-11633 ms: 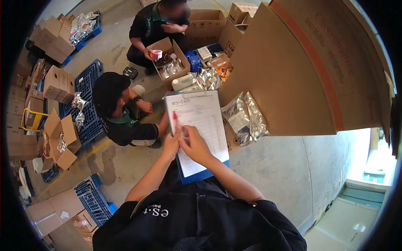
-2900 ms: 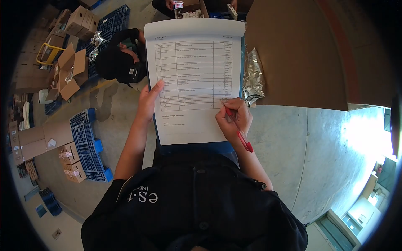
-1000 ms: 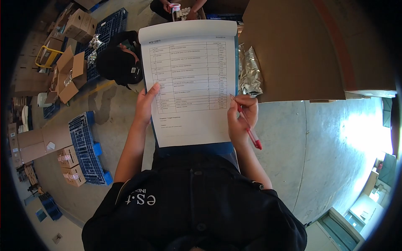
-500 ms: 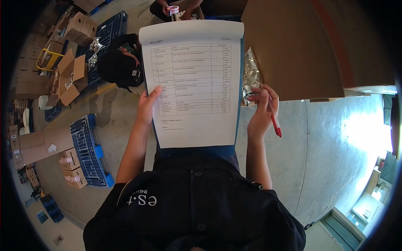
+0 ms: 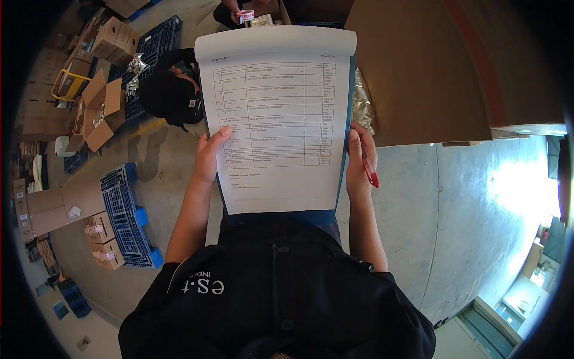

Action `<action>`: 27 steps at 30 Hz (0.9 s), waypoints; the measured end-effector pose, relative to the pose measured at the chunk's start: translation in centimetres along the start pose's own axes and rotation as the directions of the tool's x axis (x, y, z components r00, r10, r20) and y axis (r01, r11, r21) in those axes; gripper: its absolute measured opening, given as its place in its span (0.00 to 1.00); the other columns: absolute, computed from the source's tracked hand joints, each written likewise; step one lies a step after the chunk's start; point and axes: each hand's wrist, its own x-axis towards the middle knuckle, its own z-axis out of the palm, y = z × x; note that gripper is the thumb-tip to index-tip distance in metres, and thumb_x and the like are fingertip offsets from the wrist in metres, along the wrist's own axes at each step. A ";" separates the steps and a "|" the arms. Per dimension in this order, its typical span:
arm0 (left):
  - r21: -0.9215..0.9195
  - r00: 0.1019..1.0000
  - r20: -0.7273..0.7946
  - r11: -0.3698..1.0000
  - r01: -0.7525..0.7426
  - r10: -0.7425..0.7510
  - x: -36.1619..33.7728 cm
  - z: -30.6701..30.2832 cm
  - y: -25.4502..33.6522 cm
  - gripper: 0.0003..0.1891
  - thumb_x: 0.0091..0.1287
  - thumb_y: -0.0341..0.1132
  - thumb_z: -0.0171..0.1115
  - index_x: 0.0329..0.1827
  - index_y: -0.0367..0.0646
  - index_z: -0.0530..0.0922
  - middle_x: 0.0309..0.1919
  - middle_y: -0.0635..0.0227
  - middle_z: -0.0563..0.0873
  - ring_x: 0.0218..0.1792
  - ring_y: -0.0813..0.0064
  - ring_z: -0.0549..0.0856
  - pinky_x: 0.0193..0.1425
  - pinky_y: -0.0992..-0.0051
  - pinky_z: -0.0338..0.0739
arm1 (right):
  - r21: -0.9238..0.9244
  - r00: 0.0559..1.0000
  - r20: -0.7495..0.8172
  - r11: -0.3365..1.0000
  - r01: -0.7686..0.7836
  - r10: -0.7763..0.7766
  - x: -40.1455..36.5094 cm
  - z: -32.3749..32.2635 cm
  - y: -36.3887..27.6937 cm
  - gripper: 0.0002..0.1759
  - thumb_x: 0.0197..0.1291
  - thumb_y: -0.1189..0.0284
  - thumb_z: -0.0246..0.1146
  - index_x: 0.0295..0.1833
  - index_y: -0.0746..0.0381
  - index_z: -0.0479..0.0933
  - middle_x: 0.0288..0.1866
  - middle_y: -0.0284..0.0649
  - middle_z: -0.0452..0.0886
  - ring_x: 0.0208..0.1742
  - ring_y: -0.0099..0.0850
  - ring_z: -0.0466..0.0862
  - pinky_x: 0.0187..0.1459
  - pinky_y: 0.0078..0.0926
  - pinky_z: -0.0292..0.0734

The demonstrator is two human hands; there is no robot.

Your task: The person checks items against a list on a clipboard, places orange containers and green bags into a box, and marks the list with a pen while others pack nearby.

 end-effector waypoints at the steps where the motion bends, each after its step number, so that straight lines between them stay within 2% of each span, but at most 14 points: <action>1: -0.005 1.000 -0.018 1.000 0.000 0.000 0.0 0.0 0.0 0.19 0.59 0.37 0.56 0.49 0.32 0.71 0.41 0.59 0.79 0.40 0.75 0.79 0.45 0.78 0.73 | -0.024 0.999 0.027 1.000 -0.016 0.016 0.0 -0.1 0.3 0.18 0.63 0.61 0.51 0.46 0.67 0.72 0.37 0.35 0.75 0.39 0.20 0.72 0.44 0.18 0.67; 5: -0.007 1.000 -0.018 1.000 0.007 -0.007 -0.2 -0.2 0.1 0.19 0.59 0.37 0.55 0.49 0.32 0.71 0.41 0.59 0.79 0.40 0.74 0.79 0.45 0.78 0.72 | -0.003 0.997 0.074 1.000 -0.020 0.020 -0.1 -0.3 -0.1 0.18 0.64 0.62 0.51 0.44 0.67 0.73 0.35 0.34 0.75 0.38 0.19 0.72 0.44 0.19 0.67; 8: 0.000 1.000 -0.014 1.000 -0.002 0.002 -0.2 -0.1 0.3 0.20 0.59 0.38 0.55 0.50 0.32 0.71 0.41 0.59 0.79 0.41 0.74 0.79 0.46 0.78 0.72 | -0.039 0.996 0.090 0.999 -0.005 0.008 -0.2 0.0 -0.6 0.16 0.63 0.64 0.53 0.43 0.68 0.73 0.34 0.33 0.75 0.36 0.18 0.71 0.43 0.16 0.66; 14: 0.009 1.000 -0.014 1.000 0.006 -0.006 -0.3 -0.1 0.4 0.20 0.59 0.38 0.55 0.50 0.32 0.70 0.42 0.58 0.79 0.42 0.74 0.79 0.47 0.78 0.72 | 0.023 0.996 0.093 1.000 0.008 -0.010 0.1 0.0 -0.5 0.11 0.61 0.68 0.56 0.39 0.67 0.74 0.31 0.30 0.74 0.34 0.15 0.69 0.39 0.13 0.65; 16: 0.008 1.000 -0.005 1.000 -0.004 0.004 -0.2 0.1 0.4 0.21 0.59 0.38 0.56 0.51 0.32 0.70 0.43 0.58 0.79 0.42 0.74 0.79 0.47 0.78 0.72 | -0.062 0.994 0.103 0.998 0.031 -0.024 0.1 -0.2 -0.6 0.11 0.61 0.67 0.56 0.39 0.66 0.74 0.30 0.29 0.74 0.32 0.15 0.68 0.37 0.12 0.64; 20: 0.001 1.000 0.009 1.000 0.008 -0.008 -0.1 -0.2 0.2 0.21 0.60 0.38 0.56 0.52 0.32 0.69 0.44 0.58 0.78 0.44 0.73 0.78 0.49 0.78 0.71 | -0.053 0.995 0.096 0.999 0.014 -0.009 0.1 -0.2 -0.6 0.11 0.61 0.67 0.56 0.39 0.66 0.74 0.29 0.28 0.74 0.31 0.15 0.67 0.36 0.12 0.63; 22: 0.040 0.999 0.041 0.999 0.000 -0.002 0.1 -0.7 -0.1 0.25 0.65 0.45 0.49 0.57 0.32 0.65 0.50 0.57 0.76 0.50 0.72 0.75 0.54 0.76 0.67 | 0.012 0.995 0.101 1.000 -0.007 0.006 0.1 -0.4 -0.3 0.12 0.60 0.67 0.58 0.41 0.66 0.73 0.29 0.29 0.74 0.32 0.15 0.69 0.37 0.12 0.64; 23: 0.042 0.999 0.040 0.999 0.001 -0.002 0.0 -0.2 0.1 0.25 0.65 0.45 0.49 0.57 0.32 0.65 0.50 0.57 0.76 0.50 0.72 0.75 0.54 0.76 0.67 | 0.014 0.995 0.101 1.000 -0.009 0.007 0.0 -0.3 -0.5 0.12 0.60 0.67 0.58 0.41 0.66 0.73 0.29 0.29 0.74 0.32 0.15 0.69 0.37 0.12 0.64; 25: -0.158 0.999 0.002 0.986 -0.052 0.053 0.0 1.1 0.8 0.30 0.68 0.52 0.39 0.61 0.34 0.61 0.57 0.58 0.71 0.56 0.70 0.71 0.59 0.74 0.63 | -0.100 0.997 0.037 0.992 0.072 -0.069 -0.1 -0.1 -1.1 0.11 0.58 0.70 0.59 0.42 0.67 0.72 0.33 0.36 0.77 0.33 0.18 0.74 0.39 0.15 0.69; 26: -0.156 0.998 0.002 0.986 -0.055 0.056 0.0 1.0 0.9 0.30 0.68 0.52 0.39 0.61 0.34 0.61 0.57 0.58 0.71 0.56 0.70 0.71 0.59 0.74 0.63 | -0.097 0.997 0.037 0.993 0.074 -0.071 -0.1 0.1 -1.5 0.11 0.58 0.70 0.59 0.42 0.67 0.72 0.33 0.36 0.77 0.33 0.18 0.74 0.39 0.15 0.69; 27: -0.131 0.999 0.013 0.990 -0.049 0.051 0.1 0.9 0.9 0.31 0.68 0.54 0.36 0.62 0.34 0.60 0.58 0.59 0.69 0.57 0.70 0.70 0.60 0.74 0.62 | -0.157 0.991 0.012 0.978 0.135 -0.135 -0.2 0.3 -1.8 0.13 0.58 0.71 0.59 0.44 0.67 0.70 0.37 0.40 0.77 0.36 0.21 0.76 0.42 0.18 0.70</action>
